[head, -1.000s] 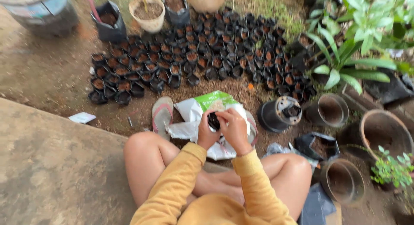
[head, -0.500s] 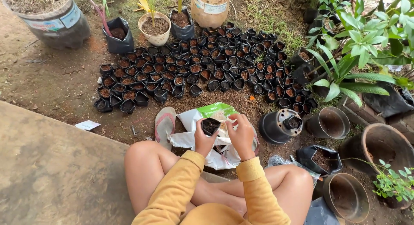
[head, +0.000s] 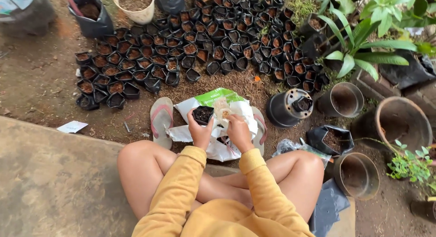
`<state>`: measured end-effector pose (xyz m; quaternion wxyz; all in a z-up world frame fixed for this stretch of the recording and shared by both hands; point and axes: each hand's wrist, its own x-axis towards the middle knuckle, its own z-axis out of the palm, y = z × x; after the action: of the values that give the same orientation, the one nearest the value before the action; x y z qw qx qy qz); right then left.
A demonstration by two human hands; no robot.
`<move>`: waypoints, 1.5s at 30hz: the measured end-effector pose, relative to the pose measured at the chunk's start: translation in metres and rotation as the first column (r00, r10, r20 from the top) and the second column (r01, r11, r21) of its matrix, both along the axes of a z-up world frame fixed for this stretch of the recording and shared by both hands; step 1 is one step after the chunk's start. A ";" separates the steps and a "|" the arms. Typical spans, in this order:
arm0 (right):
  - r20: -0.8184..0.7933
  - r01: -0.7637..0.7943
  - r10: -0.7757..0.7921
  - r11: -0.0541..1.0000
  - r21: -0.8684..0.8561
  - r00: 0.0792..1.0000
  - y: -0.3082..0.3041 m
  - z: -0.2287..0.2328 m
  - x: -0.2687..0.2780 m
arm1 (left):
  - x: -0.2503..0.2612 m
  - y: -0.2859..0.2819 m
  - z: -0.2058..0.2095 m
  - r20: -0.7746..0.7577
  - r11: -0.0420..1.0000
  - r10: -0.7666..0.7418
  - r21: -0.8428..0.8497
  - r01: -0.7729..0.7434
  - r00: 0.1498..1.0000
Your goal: The person sits cross-legged on the ground and fills small black plastic bags with soil from a larger white bag using a pink spoon. They then place seeds into the soil-filled bags and arrange them on the ground.
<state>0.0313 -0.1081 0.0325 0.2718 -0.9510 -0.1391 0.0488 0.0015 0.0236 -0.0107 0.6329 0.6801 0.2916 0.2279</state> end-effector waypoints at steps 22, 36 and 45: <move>-0.232 -0.083 0.020 0.961 -0.263 0.972 0.028 -0.089 0.026 | -0.004 0.004 -0.003 0.020 0.993 -0.117 -0.003 0.117 0.993; -0.165 0.183 -0.161 0.974 0.131 0.973 0.015 -0.032 0.017 | -0.003 0.000 -0.001 0.017 0.992 -0.127 -0.004 0.127 0.992; -0.238 0.512 -0.453 0.762 0.397 0.859 -0.011 -0.047 0.030 | -0.003 0.000 -0.005 0.034 0.993 -0.120 0.022 0.119 0.992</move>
<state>0.0611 -0.1187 -0.0147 0.4942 -0.8609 0.1209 0.0046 -0.0011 0.0240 -0.0156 0.6437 0.6984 0.2368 0.2045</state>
